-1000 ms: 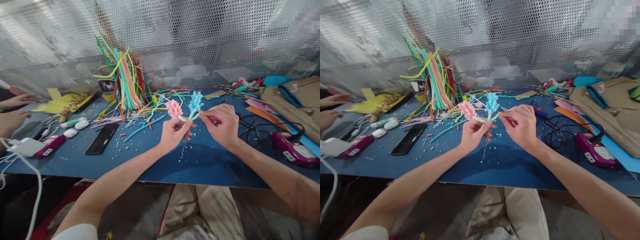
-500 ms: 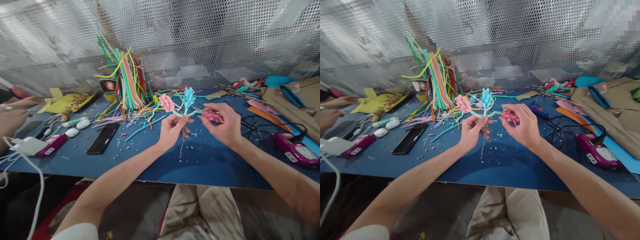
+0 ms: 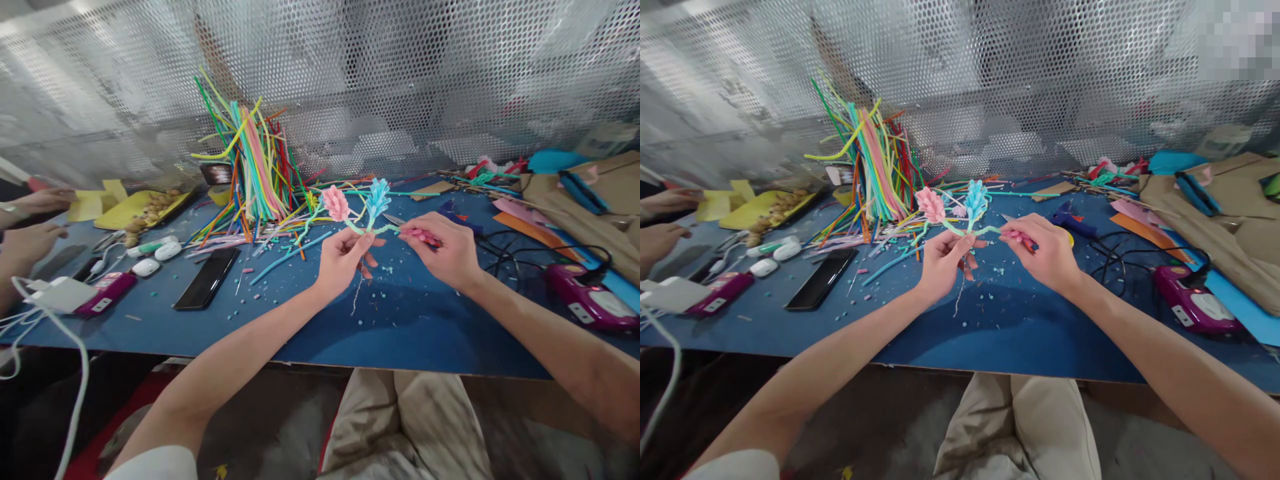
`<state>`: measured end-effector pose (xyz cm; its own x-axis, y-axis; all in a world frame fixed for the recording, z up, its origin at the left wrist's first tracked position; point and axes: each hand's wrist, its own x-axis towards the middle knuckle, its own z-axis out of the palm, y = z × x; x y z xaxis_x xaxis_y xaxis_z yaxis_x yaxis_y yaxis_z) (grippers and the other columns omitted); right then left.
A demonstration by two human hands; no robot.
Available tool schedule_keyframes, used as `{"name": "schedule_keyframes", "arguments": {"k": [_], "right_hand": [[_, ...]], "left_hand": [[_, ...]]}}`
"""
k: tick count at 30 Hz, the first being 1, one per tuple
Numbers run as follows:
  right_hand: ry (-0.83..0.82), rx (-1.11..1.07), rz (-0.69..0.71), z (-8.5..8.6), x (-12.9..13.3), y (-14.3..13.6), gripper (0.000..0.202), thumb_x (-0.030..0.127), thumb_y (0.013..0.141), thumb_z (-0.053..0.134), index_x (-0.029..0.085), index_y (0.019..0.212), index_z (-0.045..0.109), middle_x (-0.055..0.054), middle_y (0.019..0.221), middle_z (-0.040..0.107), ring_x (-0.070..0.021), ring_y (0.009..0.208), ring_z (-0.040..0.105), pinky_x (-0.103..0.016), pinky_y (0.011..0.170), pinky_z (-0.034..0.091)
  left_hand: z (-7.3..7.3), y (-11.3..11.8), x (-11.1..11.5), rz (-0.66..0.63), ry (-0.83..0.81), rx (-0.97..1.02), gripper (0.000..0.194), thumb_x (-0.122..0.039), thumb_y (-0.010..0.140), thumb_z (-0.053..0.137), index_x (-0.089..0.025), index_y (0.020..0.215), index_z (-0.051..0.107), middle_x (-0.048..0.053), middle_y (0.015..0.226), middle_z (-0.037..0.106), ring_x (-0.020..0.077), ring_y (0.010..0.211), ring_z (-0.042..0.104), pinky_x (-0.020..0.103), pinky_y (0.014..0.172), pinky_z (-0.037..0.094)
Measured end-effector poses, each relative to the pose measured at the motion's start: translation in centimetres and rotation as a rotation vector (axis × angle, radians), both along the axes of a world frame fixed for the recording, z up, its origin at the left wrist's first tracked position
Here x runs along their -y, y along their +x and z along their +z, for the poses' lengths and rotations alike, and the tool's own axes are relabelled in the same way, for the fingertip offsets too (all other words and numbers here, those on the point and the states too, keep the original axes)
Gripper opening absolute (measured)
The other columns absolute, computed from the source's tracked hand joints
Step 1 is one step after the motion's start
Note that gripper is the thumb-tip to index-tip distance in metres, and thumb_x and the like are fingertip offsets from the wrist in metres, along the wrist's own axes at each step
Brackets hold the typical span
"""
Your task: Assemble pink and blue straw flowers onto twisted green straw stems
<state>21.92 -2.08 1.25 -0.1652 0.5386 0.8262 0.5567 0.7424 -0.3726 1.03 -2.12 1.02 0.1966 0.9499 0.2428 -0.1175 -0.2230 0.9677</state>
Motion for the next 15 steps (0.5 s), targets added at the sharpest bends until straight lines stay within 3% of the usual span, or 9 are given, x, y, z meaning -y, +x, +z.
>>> {"name": "schedule_keyframes", "arguments": {"k": [5,10,15], "right_hand": [[-0.044,-0.182,-0.091,-0.6,0.5,-1.5,0.01,0.029,0.089,0.069,0.027,0.098,0.074,-0.004,0.094,0.077,-0.0211,0.08,0.071,-0.04,0.075,0.058],[-0.1,-0.225,-0.098,-1.0,0.5,-2.1,0.011,0.031,0.088,0.068,0.025,0.096,0.072,-0.005,0.092,0.074,-0.0214,0.08,0.069,-0.042,0.076,0.057],[-0.084,-0.145,0.014,-0.6,0.3,-0.7,0.039,0.042,0.085,0.069,0.022,0.118,0.066,-0.008,0.105,0.072,-0.0257,0.093,0.068,-0.045,0.083,0.055]], "left_hand": [[0.0,0.1,0.0,-0.013,-0.011,0.015,0.039,-0.052,0.084,0.071,-0.015,0.09,0.062,0.011,0.103,0.077,0.0099,0.054,0.066,0.021,0.041,0.056],[-0.1,0.3,0.0,-0.007,-0.024,0.027,0.039,-0.053,0.084,0.07,-0.015,0.091,0.061,0.011,0.104,0.076,0.0089,0.052,0.065,0.02,0.039,0.054],[-0.1,0.0,-0.6,-0.011,0.002,0.037,0.037,-0.052,0.086,0.068,-0.015,0.088,0.061,0.008,0.104,0.075,0.0063,0.047,0.06,0.018,0.035,0.049]]}}
